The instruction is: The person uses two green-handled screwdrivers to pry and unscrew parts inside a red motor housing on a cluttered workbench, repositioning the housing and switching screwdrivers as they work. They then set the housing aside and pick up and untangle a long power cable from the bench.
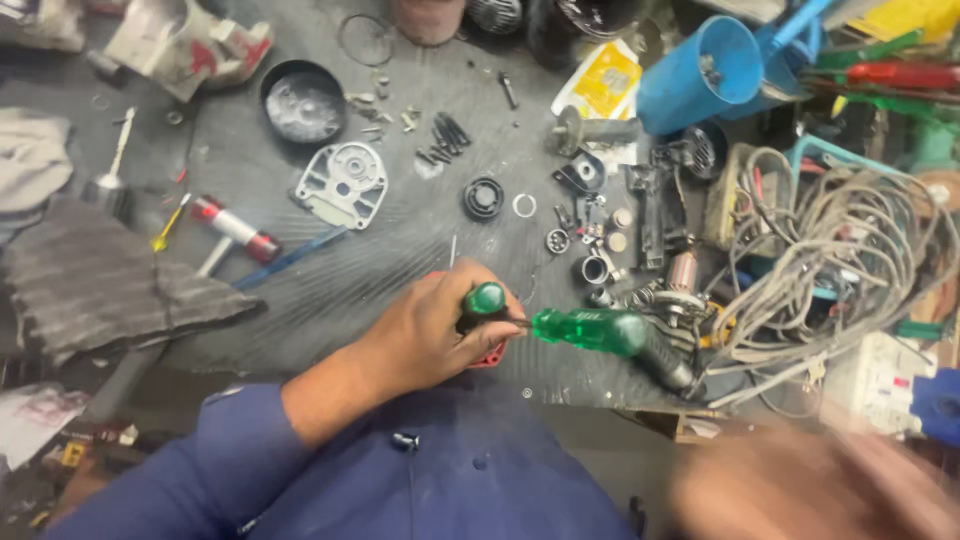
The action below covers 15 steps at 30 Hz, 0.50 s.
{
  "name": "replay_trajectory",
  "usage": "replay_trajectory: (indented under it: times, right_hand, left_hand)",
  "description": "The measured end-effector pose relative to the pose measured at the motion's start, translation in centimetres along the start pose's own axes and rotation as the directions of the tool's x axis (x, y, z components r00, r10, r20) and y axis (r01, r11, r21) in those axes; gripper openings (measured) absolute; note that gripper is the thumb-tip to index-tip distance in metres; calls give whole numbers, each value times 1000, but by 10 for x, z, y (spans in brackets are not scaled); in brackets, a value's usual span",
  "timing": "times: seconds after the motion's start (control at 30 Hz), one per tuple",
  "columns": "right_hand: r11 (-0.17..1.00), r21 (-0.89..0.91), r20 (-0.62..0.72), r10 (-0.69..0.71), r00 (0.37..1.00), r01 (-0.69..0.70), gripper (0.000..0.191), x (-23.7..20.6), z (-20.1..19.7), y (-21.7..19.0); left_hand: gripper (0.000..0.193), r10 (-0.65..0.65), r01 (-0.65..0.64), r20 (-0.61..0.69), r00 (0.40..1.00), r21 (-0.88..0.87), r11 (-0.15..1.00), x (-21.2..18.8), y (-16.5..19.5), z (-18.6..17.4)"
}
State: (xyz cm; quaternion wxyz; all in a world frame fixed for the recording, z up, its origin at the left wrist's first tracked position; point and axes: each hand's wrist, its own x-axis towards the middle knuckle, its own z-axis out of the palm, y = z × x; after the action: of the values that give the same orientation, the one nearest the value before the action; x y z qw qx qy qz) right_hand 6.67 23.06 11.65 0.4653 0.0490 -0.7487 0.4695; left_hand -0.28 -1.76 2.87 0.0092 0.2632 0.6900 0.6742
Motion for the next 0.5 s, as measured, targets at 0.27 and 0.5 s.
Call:
replay_trajectory:
  times: [0.27,0.5]
  right_hand:
    - [890,271,818,-12,576,-366,29,-57,68,69]
    - [763,525,659,-84,748,-376,31,-64,101,79]
  left_hand:
    - [28,76,-78,36,996,54,995,3,9,-4]
    - [33,-12,15,-44,999,66,998,-4,-10,2]
